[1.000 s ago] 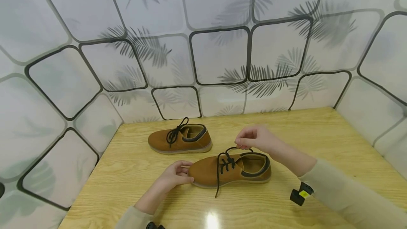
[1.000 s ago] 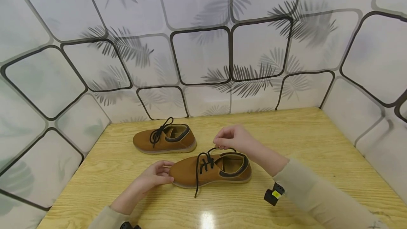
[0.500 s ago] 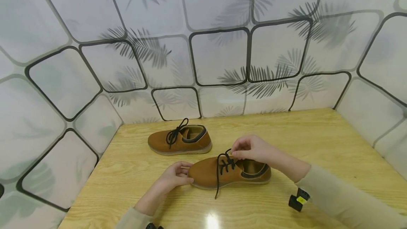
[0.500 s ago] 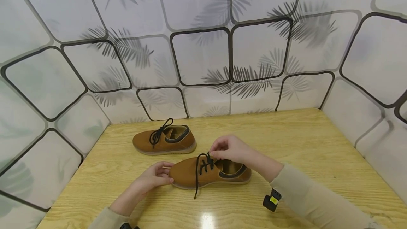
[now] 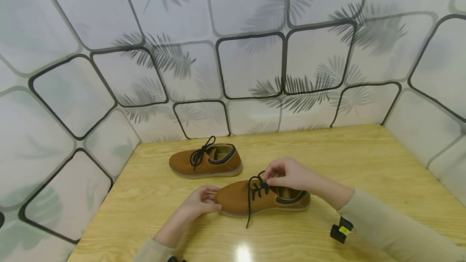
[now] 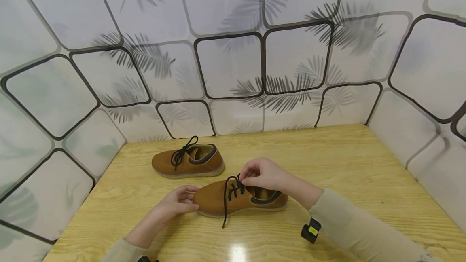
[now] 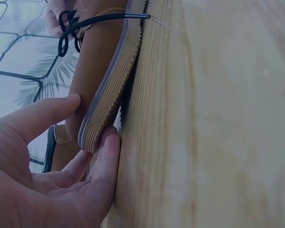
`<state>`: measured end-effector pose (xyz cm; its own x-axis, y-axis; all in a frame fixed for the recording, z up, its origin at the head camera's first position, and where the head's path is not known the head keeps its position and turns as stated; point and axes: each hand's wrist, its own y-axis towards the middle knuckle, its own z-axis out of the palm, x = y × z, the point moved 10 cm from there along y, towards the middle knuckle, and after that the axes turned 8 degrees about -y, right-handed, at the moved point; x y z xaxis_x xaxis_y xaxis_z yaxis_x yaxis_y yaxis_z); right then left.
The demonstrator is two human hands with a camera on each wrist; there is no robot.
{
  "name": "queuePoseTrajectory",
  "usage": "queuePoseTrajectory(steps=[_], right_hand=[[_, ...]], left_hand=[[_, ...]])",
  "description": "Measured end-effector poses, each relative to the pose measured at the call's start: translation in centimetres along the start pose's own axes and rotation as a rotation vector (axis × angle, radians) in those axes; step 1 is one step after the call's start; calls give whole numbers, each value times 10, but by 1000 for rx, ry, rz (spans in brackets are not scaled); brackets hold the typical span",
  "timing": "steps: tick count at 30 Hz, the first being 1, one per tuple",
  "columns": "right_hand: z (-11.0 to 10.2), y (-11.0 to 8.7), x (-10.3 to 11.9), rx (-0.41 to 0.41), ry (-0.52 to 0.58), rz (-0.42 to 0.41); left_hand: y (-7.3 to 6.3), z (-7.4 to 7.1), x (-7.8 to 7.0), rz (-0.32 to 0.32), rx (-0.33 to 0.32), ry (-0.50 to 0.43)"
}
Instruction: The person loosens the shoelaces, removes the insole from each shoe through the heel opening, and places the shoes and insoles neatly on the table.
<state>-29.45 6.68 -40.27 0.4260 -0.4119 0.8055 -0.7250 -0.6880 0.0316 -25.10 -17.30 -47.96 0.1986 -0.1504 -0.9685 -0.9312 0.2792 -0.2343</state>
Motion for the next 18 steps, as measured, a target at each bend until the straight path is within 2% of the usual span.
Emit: queuePoseTrajectory(steps=[9,18], right_hand=[[5,-1,-1,45,-36,-42],[7,-1,2,48,-57,-77]], left_hand=[[0,2,0,-8,5,-15],[-1,2,-1,-1,8,-17]])
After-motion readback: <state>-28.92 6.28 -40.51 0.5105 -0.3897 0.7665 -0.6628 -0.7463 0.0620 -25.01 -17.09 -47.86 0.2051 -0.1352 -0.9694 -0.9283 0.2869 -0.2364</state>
